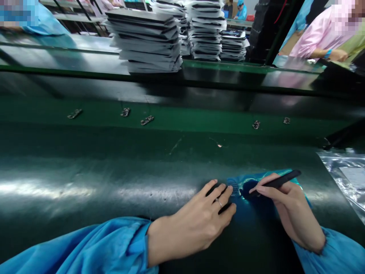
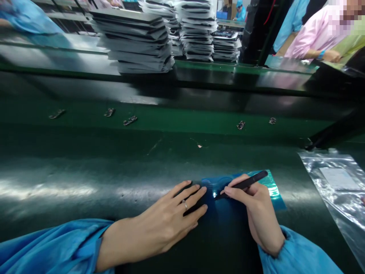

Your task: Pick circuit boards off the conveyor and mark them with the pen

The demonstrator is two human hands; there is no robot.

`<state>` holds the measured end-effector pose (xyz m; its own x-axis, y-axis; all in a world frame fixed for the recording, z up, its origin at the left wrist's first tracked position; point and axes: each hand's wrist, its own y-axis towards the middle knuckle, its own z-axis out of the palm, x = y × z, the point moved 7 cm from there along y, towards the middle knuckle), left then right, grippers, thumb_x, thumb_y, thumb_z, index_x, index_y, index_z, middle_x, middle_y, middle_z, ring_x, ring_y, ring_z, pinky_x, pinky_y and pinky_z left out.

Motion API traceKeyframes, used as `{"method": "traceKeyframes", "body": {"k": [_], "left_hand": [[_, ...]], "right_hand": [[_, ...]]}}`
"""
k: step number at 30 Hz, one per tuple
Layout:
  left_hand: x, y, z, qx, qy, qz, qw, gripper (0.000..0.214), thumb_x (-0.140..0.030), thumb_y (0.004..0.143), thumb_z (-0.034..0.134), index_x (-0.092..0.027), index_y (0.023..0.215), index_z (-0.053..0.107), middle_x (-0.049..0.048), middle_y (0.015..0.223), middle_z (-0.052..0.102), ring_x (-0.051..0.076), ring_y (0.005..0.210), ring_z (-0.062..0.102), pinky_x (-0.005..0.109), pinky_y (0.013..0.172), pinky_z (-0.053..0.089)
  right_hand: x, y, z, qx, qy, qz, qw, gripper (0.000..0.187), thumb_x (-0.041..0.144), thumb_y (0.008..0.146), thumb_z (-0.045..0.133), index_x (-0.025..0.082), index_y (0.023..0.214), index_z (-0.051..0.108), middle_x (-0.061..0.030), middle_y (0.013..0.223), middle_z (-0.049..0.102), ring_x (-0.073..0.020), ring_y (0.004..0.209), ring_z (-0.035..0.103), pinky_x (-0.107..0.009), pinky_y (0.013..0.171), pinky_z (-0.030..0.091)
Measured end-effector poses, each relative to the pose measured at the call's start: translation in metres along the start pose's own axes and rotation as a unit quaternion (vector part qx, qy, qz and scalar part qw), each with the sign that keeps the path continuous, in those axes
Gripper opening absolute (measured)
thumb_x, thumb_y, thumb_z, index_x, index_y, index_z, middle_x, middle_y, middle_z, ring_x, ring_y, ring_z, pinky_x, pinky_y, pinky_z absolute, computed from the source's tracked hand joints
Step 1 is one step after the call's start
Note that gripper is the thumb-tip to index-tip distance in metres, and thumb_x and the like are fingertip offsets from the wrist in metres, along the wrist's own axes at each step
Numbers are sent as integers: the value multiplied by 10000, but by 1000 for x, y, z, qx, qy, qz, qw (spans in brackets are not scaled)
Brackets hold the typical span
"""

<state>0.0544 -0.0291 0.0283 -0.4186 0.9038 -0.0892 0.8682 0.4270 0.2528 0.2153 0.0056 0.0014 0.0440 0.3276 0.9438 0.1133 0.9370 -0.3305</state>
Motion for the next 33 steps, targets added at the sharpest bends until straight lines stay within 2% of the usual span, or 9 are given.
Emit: {"method": "traceKeyframes", "body": {"k": [5, 11, 16, 25, 33], "left_hand": [[-8, 2, 6, 13, 18, 14, 1000, 363, -249, 887, 496, -91, 1215, 507, 183, 1281, 464, 311, 1187, 433, 475, 1008, 341], [-3, 3, 10, -2, -5, -9, 1000, 328, -241, 953, 347, -122, 1210, 513, 162, 1278, 467, 308, 1157, 456, 493, 968, 361], [-2, 2, 11, -2, -1, -9, 1000, 330, -243, 947, 374, -116, 1224, 499, 170, 1290, 456, 318, 1179, 438, 491, 980, 349], [-3, 4, 10, -4, 10, 2, 1000, 320, -235, 930, 403, -100, 1199, 515, 180, 1266, 474, 324, 1157, 455, 490, 970, 362], [-4, 4, 10, 0, 15, 3, 1000, 326, -231, 914, 442, -99, 1205, 510, 182, 1271, 470, 327, 1156, 456, 489, 975, 358]], "right_hand": [[-5, -2, -5, -34, -42, -59, 997, 188, 358, 619, 776, 198, 643, 681, -10, 719, 612, -187, 752, 553, -273, 661, 400], [-11, -6, -1, 7, -94, -94, 991, 158, 363, 707, 733, 212, 720, 691, -17, 778, 632, -215, 793, 573, -305, 674, 408], [-6, -8, 4, 18, -114, -124, 986, 101, 324, 726, 720, 225, 739, 707, -15, 785, 649, -211, 784, 586, -307, 689, 427], [-1, -12, 6, -15, -100, -129, 986, 48, 281, 708, 717, 233, 707, 711, -5, 765, 641, -199, 775, 560, -306, 704, 399], [-5, -8, 3, 10, -120, -132, 984, 70, 305, 718, 724, 237, 716, 708, -11, 780, 641, -207, 795, 558, -299, 686, 411]]}}
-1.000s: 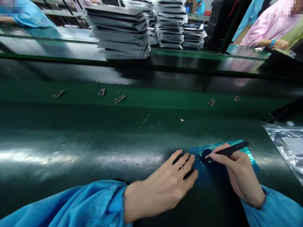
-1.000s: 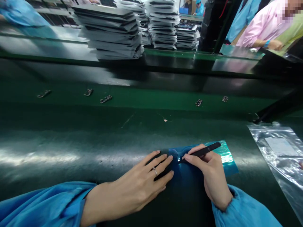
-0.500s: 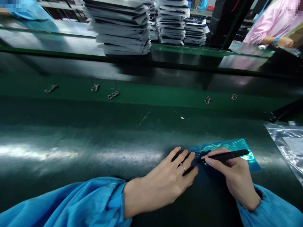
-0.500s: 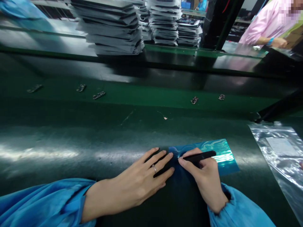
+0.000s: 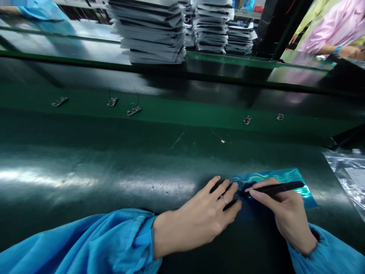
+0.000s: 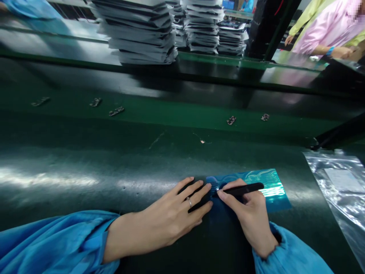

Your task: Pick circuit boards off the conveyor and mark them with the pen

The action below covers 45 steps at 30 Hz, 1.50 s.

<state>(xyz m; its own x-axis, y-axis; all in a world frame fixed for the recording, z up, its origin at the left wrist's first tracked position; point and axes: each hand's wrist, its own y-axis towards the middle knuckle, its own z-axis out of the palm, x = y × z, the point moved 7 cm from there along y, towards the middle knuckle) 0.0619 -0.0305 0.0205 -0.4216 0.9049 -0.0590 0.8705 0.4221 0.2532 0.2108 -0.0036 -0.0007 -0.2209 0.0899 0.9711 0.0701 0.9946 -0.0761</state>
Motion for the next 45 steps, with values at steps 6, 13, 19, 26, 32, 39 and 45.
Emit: {"method": "traceKeyframes", "body": {"k": [6, 13, 19, 26, 32, 39, 45], "left_hand": [[0, -1, 0, -1, 1, 2, 1000, 318, -233, 920, 427, -104, 1196, 517, 179, 1273, 471, 324, 1153, 460, 486, 967, 362], [1, -2, 2, 12, -6, -4, 1000, 336, -244, 935, 396, -109, 1229, 490, 179, 1290, 453, 328, 1169, 443, 494, 971, 355], [4, 1, -1, -7, 4, 8, 1000, 301, -224, 914, 435, -119, 1178, 534, 147, 1235, 512, 288, 1121, 481, 484, 975, 352], [53, 16, -11, -100, 55, -61, 992, 266, -184, 935, 378, -102, 1024, 614, 120, 1103, 596, 247, 1014, 535, 459, 955, 360], [105, 68, -9, -33, 101, -157, 982, 222, -203, 920, 436, -136, 1026, 619, 74, 1089, 605, 232, 980, 539, 424, 917, 384], [149, 120, 11, 12, 149, -223, 963, 180, -176, 910, 460, -108, 1003, 597, 95, 1045, 584, 231, 954, 545, 429, 861, 418], [156, 150, 28, 49, 173, -225, 957, 223, -221, 910, 497, -116, 1103, 538, 82, 1060, 552, 206, 963, 545, 402, 839, 453]], "right_hand": [[-5, 2, -2, 11, 5, 10, 1000, 107, 327, 714, 735, 224, 708, 703, -14, 785, 634, -199, 786, 567, -289, 697, 428], [-1, 9, 0, -10, 78, 62, 995, 142, 319, 651, 750, 195, 613, 692, -25, 734, 617, -193, 767, 552, -273, 676, 411], [1, 8, -1, -15, 125, 95, 987, 182, 338, 614, 754, 172, 598, 681, -46, 674, 620, -207, 715, 563, -298, 692, 419], [-1, 0, -23, -12, 109, 88, 990, 211, 377, 659, 747, 176, 646, 685, -47, 712, 620, -207, 745, 559, -269, 679, 434], [-18, 3, -25, 8, 133, 103, 986, 246, 409, 669, 731, 176, 628, 664, -33, 691, 600, -191, 719, 537, -259, 669, 417], [-23, 7, -18, 18, 192, 90, 977, 198, 368, 683, 706, 181, 635, 664, -36, 677, 636, -188, 700, 557, -257, 669, 400], [-31, 13, -14, 9, 211, 82, 974, 212, 346, 615, 731, 147, 597, 658, -49, 602, 636, -165, 600, 540, -244, 589, 365]]}}
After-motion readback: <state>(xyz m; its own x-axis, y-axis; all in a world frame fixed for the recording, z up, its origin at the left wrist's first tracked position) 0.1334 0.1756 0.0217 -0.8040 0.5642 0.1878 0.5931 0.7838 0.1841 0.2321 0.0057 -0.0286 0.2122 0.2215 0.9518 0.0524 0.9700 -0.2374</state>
